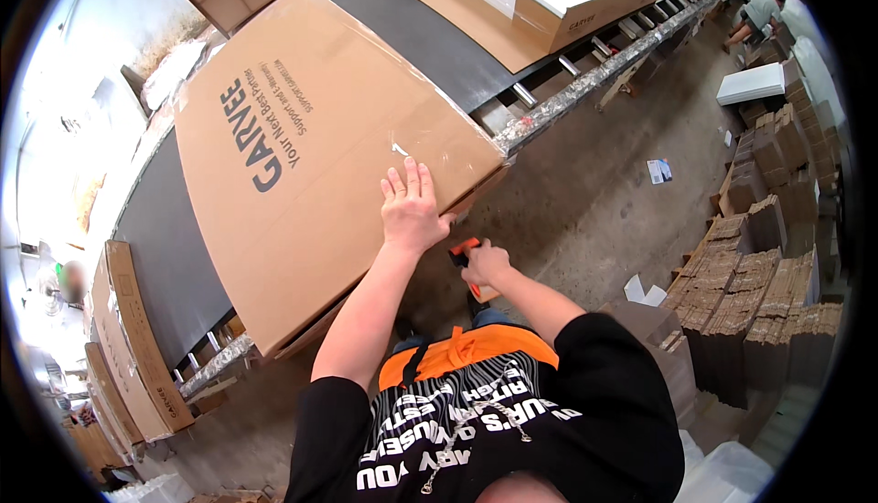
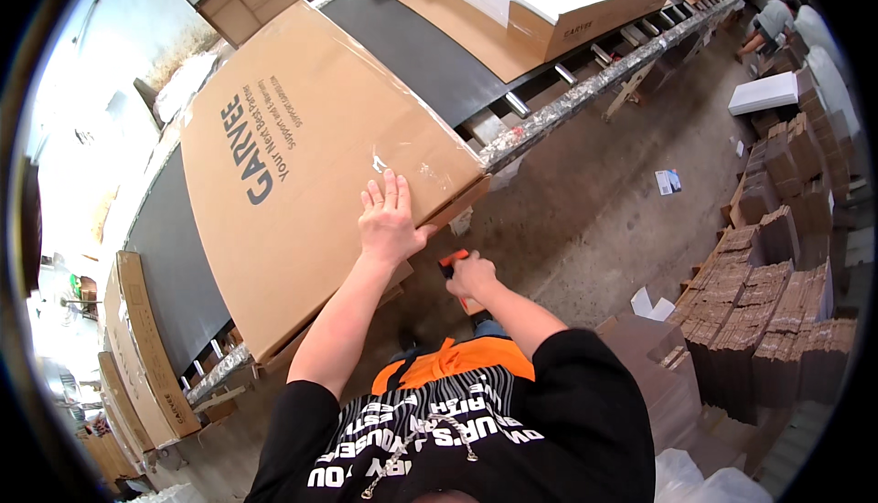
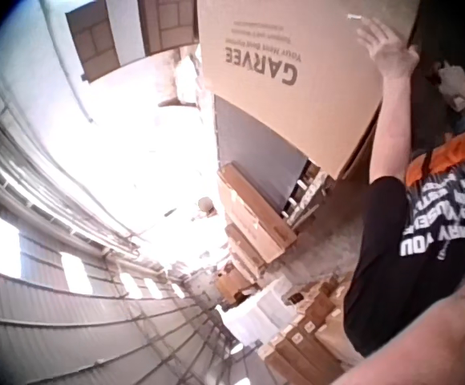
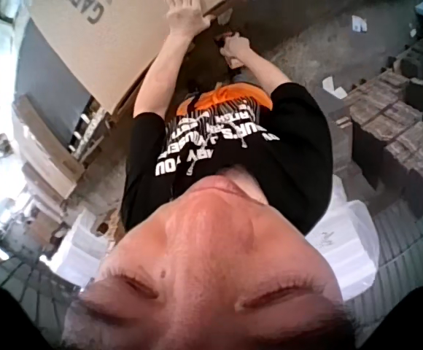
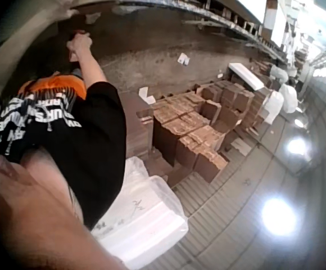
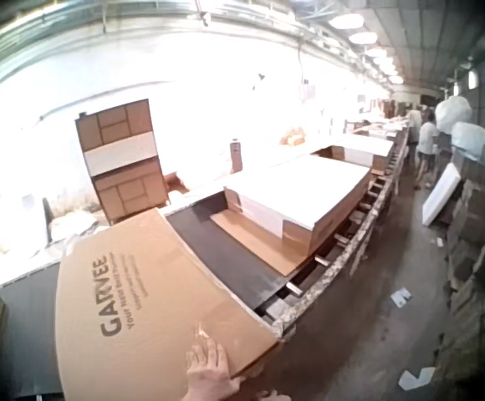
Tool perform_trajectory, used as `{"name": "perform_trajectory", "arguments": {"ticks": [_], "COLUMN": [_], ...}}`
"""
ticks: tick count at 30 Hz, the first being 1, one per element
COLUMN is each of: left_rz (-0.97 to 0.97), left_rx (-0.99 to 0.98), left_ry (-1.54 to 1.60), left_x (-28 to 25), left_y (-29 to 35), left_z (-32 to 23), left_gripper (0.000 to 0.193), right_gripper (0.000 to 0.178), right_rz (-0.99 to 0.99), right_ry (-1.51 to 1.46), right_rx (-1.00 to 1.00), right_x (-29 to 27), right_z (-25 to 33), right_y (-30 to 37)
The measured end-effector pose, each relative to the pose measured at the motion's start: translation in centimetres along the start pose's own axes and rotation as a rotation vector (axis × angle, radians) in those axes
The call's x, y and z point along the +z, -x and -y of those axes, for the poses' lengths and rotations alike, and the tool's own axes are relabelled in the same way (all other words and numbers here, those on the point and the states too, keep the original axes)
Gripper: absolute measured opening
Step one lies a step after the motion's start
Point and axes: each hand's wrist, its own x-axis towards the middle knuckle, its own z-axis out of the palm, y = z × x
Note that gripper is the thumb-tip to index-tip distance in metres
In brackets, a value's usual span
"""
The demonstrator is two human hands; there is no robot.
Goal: The person seals cardboard boxes using a tape dispenser and adds foam padding to one box.
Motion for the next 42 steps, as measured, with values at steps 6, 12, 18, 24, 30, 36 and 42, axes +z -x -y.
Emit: {"name": "perform_trajectory", "arguments": {"ticks": [6, 12, 18, 24, 30, 36, 42], "left_rz": [0.084, 0.384, 0.014, -0.075, -0.077, -0.079, -0.011], "left_rx": [0.224, -0.076, -0.014, -0.05, -0.066, -0.046, -0.111], "left_ry": [0.074, -0.097, 0.189, 0.297, 0.262, 0.236, 0.146], "left_x": [-0.2, -9.1, -5.7, -6.2, -5.9, -6.5, -7.1], "left_y": [6.2, 24.4, 28.0, 28.0, 29.0, 28.5, 30.8], "left_z": [6.1, 21.1, 25.4, 25.2, 25.8, 26.2, 26.5], "left_gripper": [0.097, 0.103, 0.11, 0.117, 0.117, 0.114, 0.112], "right_gripper": [0.058, 0.046, 0.048, 0.041, 0.036, 0.022, 0.062], "right_rz": [-0.005, -0.363, -0.783, -0.052, 0.003, 0.059, 0.189], "right_ry": [-0.01, -0.114, 0.032, 0.342, 0.365, 0.672, -0.931], "right_rx": [0.205, 0.11, -0.455, -0.223, -0.236, -0.518, 0.121], "right_x": [2.3, -0.2, -9.8, -12.7, -1.8, 8.3, 8.6], "right_z": [0.6, 7.3, 31.4, 41.3, 33.0, 32.8, 15.1], "right_y": [5.6, 13.9, 16.2, 10.9, 16.6, 9.8, 11.4]}}
